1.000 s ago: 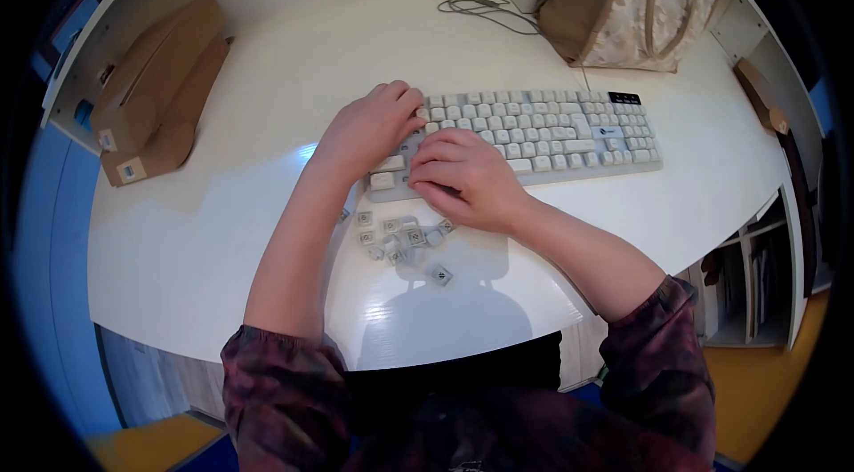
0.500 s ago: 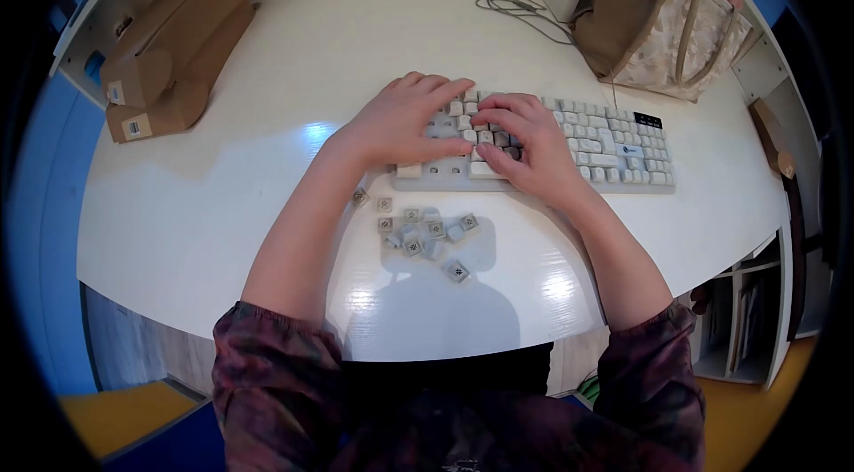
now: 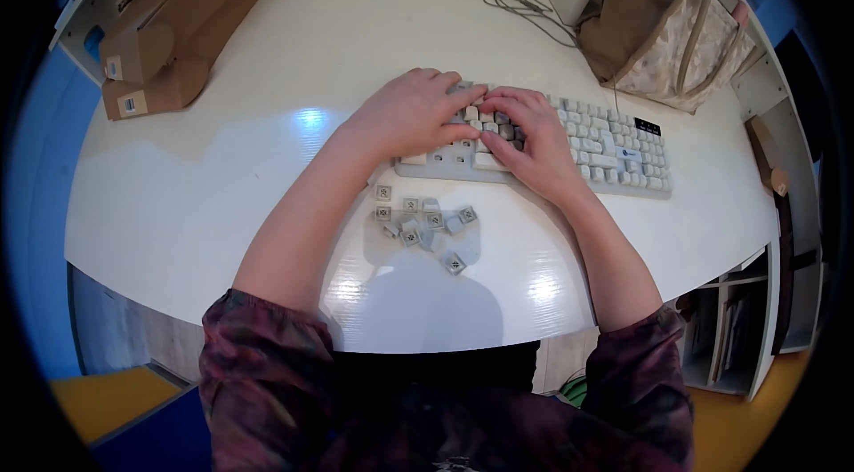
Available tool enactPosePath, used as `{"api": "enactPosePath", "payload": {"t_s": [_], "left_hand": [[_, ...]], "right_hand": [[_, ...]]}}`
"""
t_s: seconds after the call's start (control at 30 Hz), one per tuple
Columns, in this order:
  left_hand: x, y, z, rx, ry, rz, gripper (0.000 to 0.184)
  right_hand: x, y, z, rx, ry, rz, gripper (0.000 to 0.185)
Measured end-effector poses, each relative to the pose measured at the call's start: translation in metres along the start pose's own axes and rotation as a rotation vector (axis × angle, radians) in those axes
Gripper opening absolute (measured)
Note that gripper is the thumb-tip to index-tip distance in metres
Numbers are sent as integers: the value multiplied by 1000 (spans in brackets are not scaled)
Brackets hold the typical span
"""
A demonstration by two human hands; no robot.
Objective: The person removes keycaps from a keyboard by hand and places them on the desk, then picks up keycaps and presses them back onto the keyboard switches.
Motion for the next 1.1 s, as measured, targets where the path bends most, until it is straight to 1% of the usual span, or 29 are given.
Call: {"api": "enactPosePath", "payload": {"t_s": [0.03, 0.13, 0.23, 0.37, 0.47, 0.67, 0.77, 0.87, 0.97, 1.03, 1.1], "left_hand": [[-2, -1, -3, -20, -50, -8, 45], [3, -1, -29, -97, -360, 18, 40], [7, -6, -46, -160, -518, 138, 38], [13, -7, -51, -169, -541, 139, 36], [17, -4, -55, -145, -538, 166, 35], [14, -6, -55, -141, -559, 202, 35], [13, -7, -52, -125, -530, 204, 35], [10, -7, -51, -113, -499, 205, 35], [14, -8, -51, -123, -499, 197, 35], [15, -6, -54, -121, -498, 224, 35], [16, -5, -54, -127, -475, 207, 35]], "right_hand": [[1, 0, 1, 2, -8, 0, 31], [1, 1, -2, -7, -41, 10, 29], [0, 3, -7, -7, -74, 16, 26], [2, 10, -10, 30, -145, -11, 23], [4, 19, -7, 158, -188, -122, 21], [10, 30, -5, 197, -274, -233, 20], [12, 34, -16, 20, -337, -249, 25], [15, 33, -32, -167, -362, -257, 21], [20, 31, -44, -304, -458, -272, 17], [25, 29, -43, -313, -485, -281, 15], [26, 29, -43, -329, -517, -278, 14]]}}
Point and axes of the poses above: each hand's wrist, its own y-axis towards the middle knuckle, its own x-axis out of the palm, z = x × y, the point moved 10 cm from there along y, towards the middle knuckle, and after that the axes turned 6 degrees about z, right-handed, at the moved point
